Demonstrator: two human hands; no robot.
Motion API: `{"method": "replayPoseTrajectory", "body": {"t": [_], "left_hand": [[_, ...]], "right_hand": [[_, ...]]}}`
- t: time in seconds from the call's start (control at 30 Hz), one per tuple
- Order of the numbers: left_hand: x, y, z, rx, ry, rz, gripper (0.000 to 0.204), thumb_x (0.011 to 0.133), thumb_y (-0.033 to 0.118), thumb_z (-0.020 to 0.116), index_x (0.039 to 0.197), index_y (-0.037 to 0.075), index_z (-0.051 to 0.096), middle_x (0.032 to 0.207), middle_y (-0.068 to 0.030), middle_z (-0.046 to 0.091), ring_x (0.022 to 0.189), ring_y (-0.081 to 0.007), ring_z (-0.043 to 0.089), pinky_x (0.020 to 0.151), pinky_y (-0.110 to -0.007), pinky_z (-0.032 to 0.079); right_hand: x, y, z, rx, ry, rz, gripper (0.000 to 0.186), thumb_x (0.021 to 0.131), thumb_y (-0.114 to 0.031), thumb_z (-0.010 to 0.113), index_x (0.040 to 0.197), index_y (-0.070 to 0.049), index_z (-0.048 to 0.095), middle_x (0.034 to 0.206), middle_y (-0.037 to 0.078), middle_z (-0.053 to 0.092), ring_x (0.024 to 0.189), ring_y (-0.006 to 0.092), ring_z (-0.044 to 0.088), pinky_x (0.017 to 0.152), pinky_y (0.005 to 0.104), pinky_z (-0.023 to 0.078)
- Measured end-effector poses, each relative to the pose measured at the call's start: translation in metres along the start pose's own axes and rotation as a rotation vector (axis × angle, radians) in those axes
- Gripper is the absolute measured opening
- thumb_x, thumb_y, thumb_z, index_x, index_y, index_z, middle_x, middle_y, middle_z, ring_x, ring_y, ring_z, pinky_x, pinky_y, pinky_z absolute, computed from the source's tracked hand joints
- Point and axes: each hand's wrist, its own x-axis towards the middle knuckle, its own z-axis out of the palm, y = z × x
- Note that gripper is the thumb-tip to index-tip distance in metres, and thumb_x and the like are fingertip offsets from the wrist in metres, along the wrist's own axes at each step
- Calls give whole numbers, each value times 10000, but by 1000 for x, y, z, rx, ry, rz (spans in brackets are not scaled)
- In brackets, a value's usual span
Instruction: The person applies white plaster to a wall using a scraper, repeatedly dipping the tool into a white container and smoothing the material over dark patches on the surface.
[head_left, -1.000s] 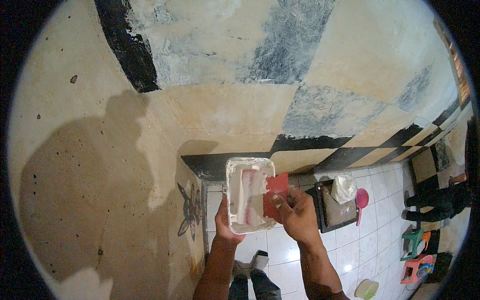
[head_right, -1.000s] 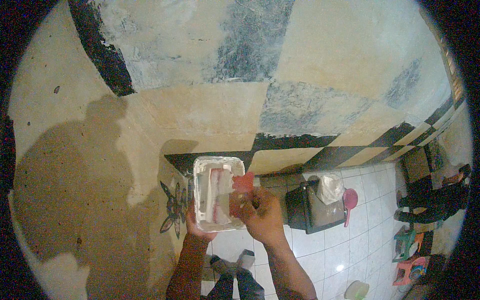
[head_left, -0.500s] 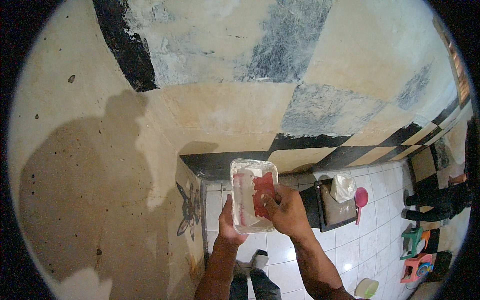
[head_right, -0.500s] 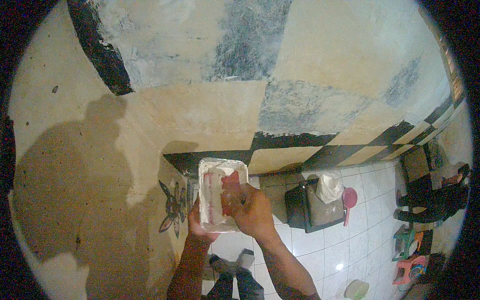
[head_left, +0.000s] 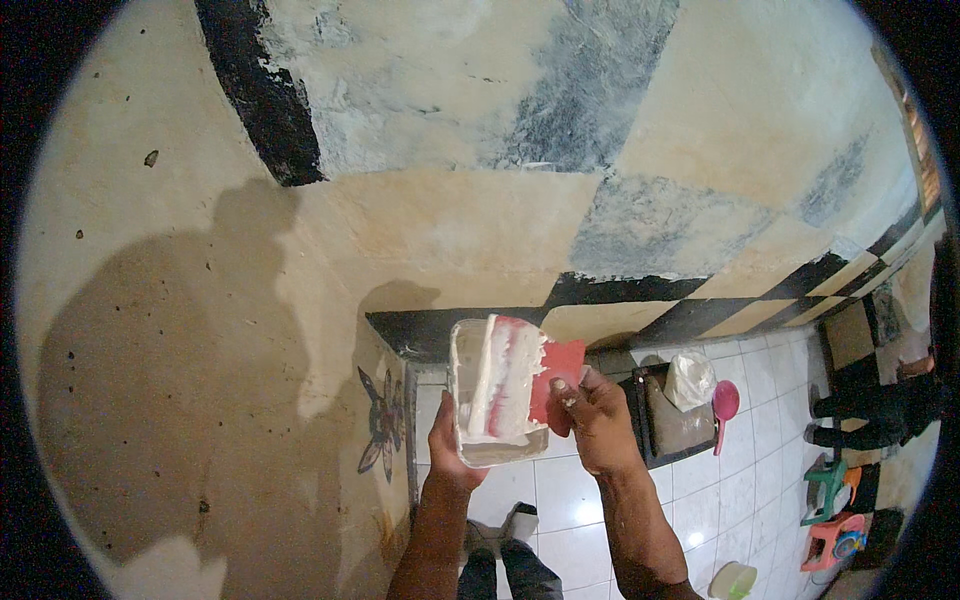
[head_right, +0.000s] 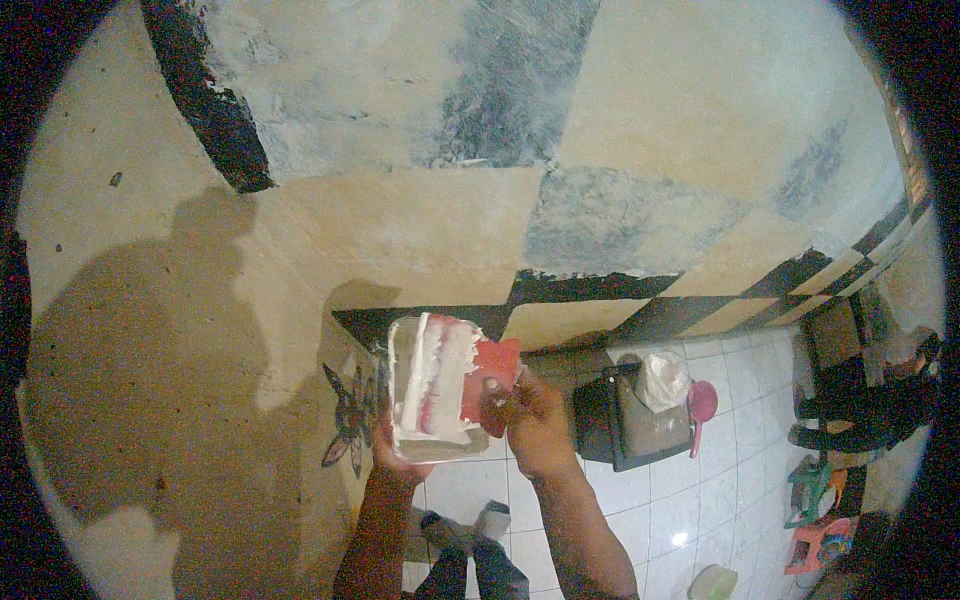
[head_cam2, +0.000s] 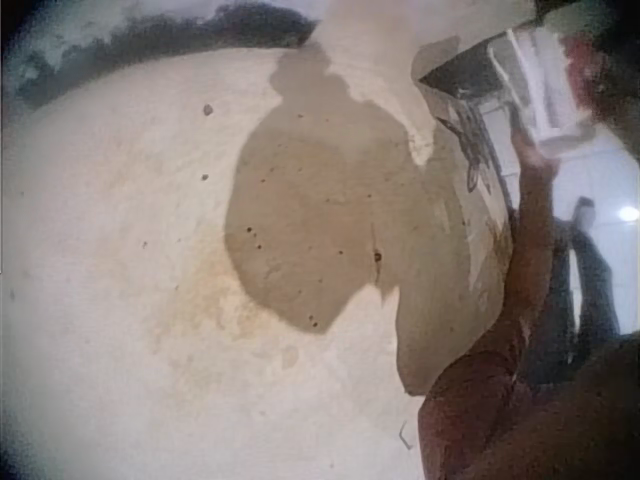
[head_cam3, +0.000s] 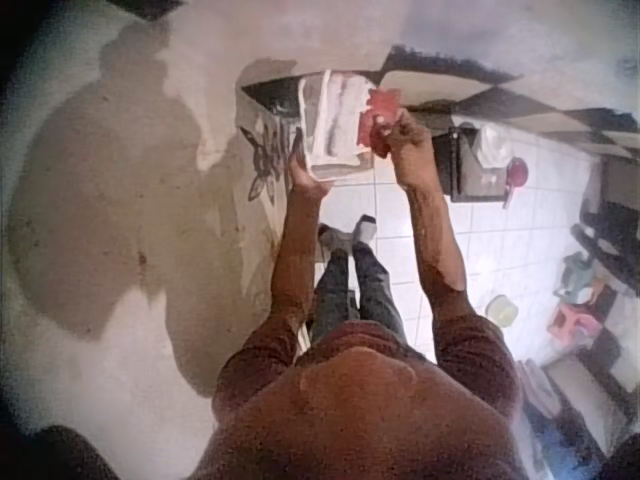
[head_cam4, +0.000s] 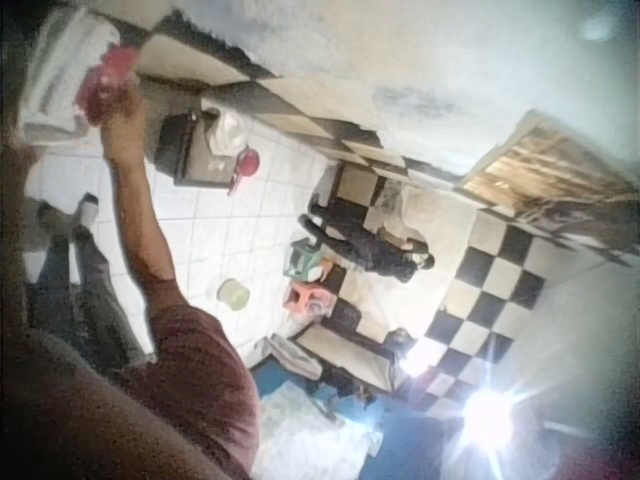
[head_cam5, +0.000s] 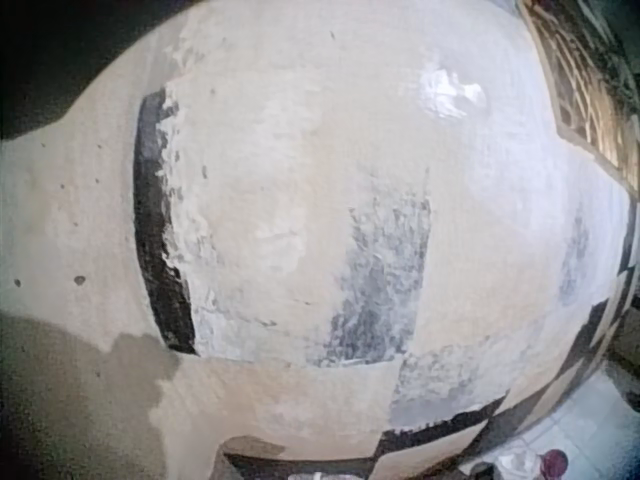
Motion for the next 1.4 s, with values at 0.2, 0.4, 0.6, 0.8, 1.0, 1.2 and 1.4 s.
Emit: {"method": "replayPoseTrajectory", "body": {"t": [0.2, 0.4, 0.6, 0.8, 1.0, 1.2, 1.4], "left_hand": [[-9, 17, -16, 54, -72, 136, 520, 998, 421, 340, 1388, 83, 402, 1329, -117, 517, 1214, -295, 517, 1020, -458, 427], [-21, 33, -31, 808, 131, 493, 491, 987, 389, 365, 1379, 99, 424, 1329, -117, 513, 1189, -286, 532, 1008, -446, 437], [-51, 58, -49, 8, 39, 324, 498, 964, 414, 416, 1361, 114, 451, 1311, -106, 529, 1186, -288, 531, 968, -475, 464], [-84, 63, -69, 30, 26, 466, 521, 950, 436, 426, 1365, 122, 453, 1319, -104, 526, 1184, -306, 531, 954, -493, 473], [-112, 71, -59, 118, 273, 559, 581, 932, 472, 428, 1399, 128, 420, 1349, -111, 504, 1217, -317, 506, 972, -507, 460], [-117, 83, -33, -78, 143, 453, 591, 924, 485, 436, 1399, 133, 422, 1338, -108, 521, 1163, -339, 554, 946, -529, 477], [-119, 72, -39, -155, 137, 491, 589, 923, 494, 444, 1390, 136, 433, 1316, -112, 538, 1148, -345, 565, 933, -550, 481]], "right_hand": [[8, 6, -10, 164, -109, 2, 157, 918, -119, 606, 1061, -59, 624, 881, 40, 645, 696, 126, 578, 565, 245, 425], [36, 12, 12, 239, -84, -7, 137, 888, -88, 608, 1023, -66, 600, 875, 0, 621, 720, 77, 553, 581, 228, 411], [88, 30, 71, 459, -175, 194, 155, 894, -137, 638, 1030, -77, 597, 866, -11, 626, 681, 92, 556, 563, 225, 449], [133, 87, 108, 490, -238, 292, 114, 897, -152, 642, 1002, -110, 624, 907, -39, 635, 773, 103, 581, 642, 247, 456], [145, 115, 148, 636, -267, 242, 99, 902, -133, 625, 987, -82, 621, 922, -2, 637, 828, 123, 588, 723, 276, 457], [195, 98, 181, 55, -164, -92, 169, 916, -65, 502, 987, 13, 634, 898, 72, 636, 873, 171, 603, 758, 273, 478], [242, -14, 184, -670, -220, -686, 236, 944, -93, 419, 1001, -11, 633, 843, 66, 613, 719, 116, 574, 581, 265, 459]]}}
